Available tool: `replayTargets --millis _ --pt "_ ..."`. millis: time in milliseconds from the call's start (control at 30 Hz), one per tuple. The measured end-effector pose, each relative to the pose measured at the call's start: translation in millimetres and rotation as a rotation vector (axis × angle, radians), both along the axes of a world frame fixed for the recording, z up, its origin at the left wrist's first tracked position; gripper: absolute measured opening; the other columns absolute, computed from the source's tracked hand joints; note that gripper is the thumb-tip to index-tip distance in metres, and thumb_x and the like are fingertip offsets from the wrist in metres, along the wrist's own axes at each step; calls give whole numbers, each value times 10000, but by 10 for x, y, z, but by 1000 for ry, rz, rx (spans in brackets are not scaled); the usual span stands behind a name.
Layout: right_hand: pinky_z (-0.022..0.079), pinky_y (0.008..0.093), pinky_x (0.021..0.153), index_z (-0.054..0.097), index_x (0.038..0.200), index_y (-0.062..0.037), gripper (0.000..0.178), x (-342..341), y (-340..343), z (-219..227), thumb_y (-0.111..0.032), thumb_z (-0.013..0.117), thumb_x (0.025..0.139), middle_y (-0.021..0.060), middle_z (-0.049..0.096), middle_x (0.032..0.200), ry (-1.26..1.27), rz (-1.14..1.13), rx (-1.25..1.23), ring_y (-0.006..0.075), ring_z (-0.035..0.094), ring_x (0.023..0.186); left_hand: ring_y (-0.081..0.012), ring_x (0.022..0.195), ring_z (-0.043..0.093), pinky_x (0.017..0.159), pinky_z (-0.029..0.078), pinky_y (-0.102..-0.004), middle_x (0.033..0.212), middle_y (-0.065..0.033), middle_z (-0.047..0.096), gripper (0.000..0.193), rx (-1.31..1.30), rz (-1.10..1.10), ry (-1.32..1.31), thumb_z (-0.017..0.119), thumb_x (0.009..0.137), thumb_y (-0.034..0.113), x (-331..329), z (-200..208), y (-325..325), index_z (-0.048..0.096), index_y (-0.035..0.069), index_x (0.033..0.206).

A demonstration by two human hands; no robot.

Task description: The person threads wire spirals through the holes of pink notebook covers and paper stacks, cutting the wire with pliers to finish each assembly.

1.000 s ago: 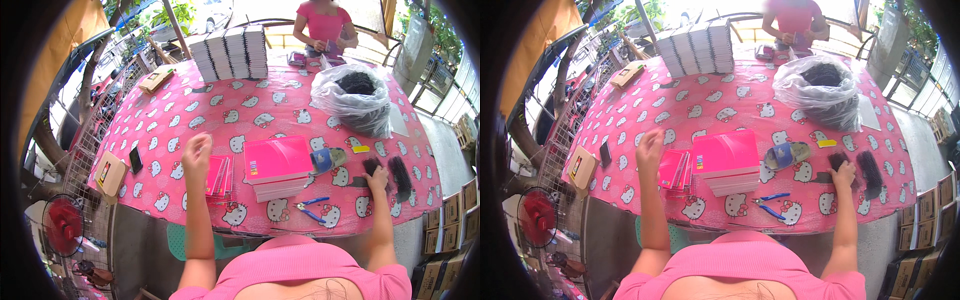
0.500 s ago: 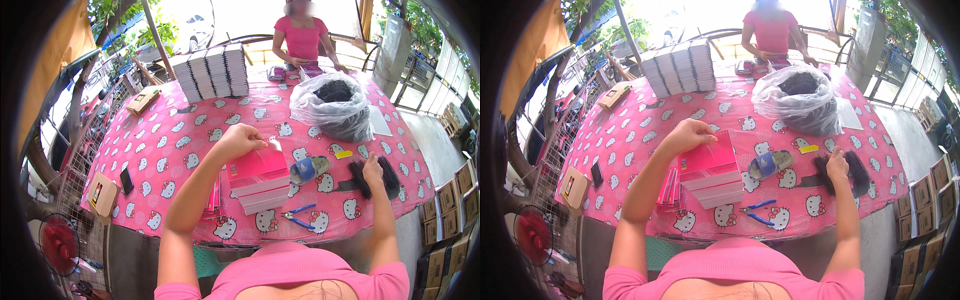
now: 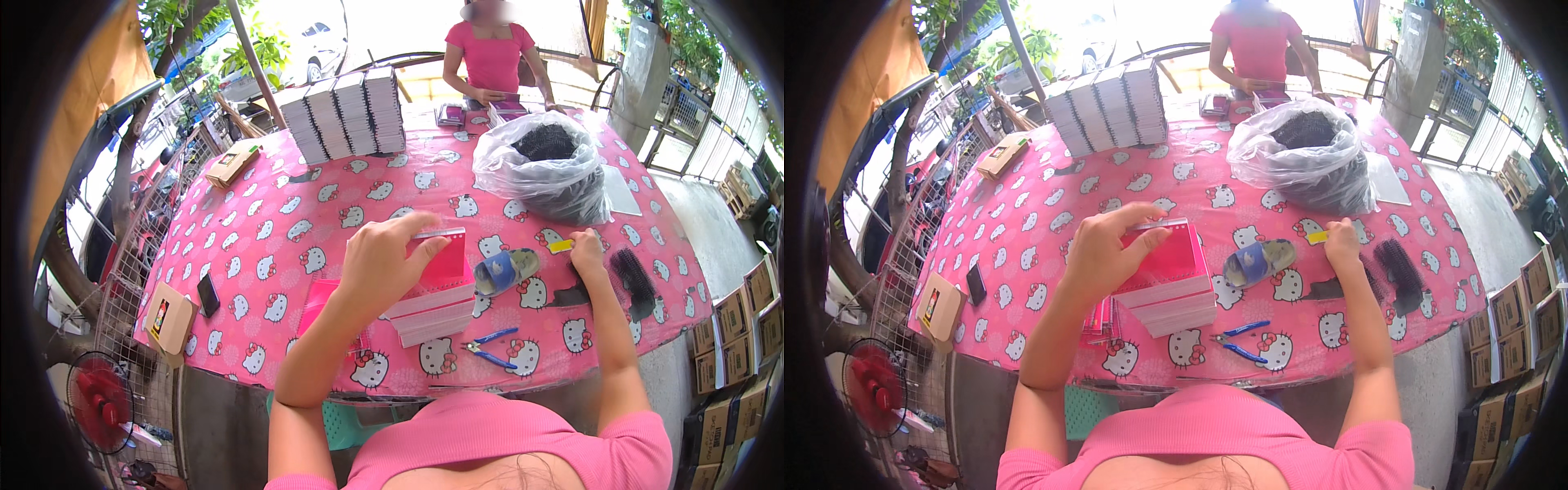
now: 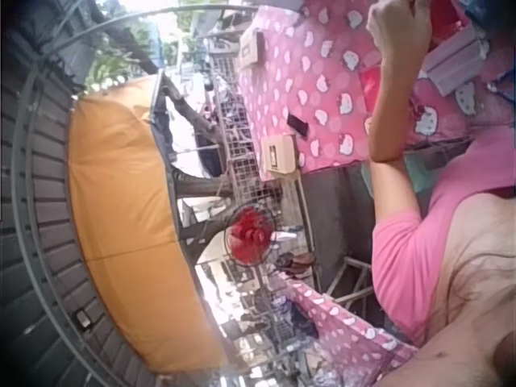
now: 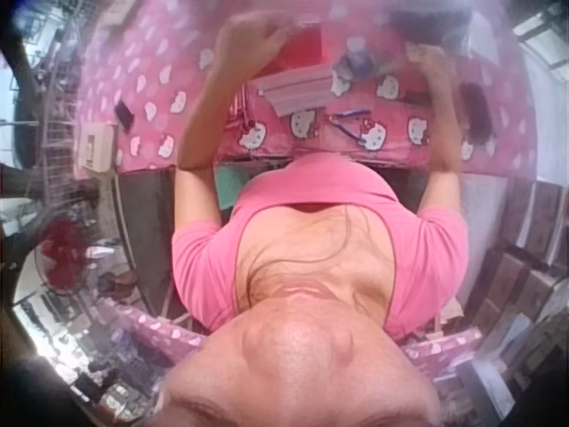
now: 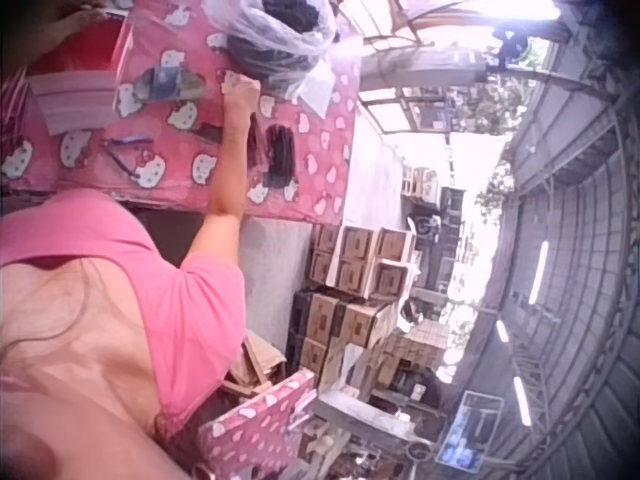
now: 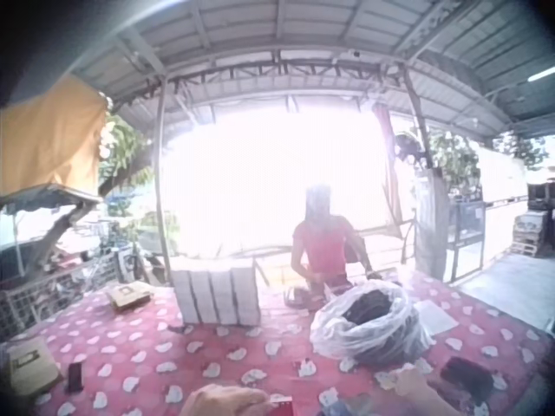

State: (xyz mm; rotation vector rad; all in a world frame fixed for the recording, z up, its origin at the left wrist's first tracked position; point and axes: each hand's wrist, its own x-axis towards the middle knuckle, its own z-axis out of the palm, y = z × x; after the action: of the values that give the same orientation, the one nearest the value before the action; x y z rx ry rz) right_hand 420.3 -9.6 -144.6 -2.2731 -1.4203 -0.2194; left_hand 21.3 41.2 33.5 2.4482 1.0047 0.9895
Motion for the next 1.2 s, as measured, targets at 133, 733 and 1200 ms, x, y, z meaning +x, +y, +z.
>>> replayTargets --millis 133,733,1200 --pt "513 287 701 689 1053 -56 254 -1095 101 896 -39 693 799 84 658 836 494 524 270 199 629 745 -196 732 659 819 462 -339 842 -56 707 171 126 -37 -11 740 792 232 -69 -71 35 735 83 875" --pt "462 268 619 710 877 -38 155 -1886 21 1806 -75 747 732 33 657 747 597 985 166 88 579 658 -140 943 576 1049 162 -515 856 58 672 136 252 215 -92 730 803 257 62 -232 -298 762 183 912" --pt "477 415 627 565 942 -62 206 -2021 -79 1759 -215 665 847 105 579 865 147 950 251 319 613 760 -181 815 560 742 456 -310 855 -23 686 287 280 161 -196 784 720 120 29 -311 -256 734 103 1002"
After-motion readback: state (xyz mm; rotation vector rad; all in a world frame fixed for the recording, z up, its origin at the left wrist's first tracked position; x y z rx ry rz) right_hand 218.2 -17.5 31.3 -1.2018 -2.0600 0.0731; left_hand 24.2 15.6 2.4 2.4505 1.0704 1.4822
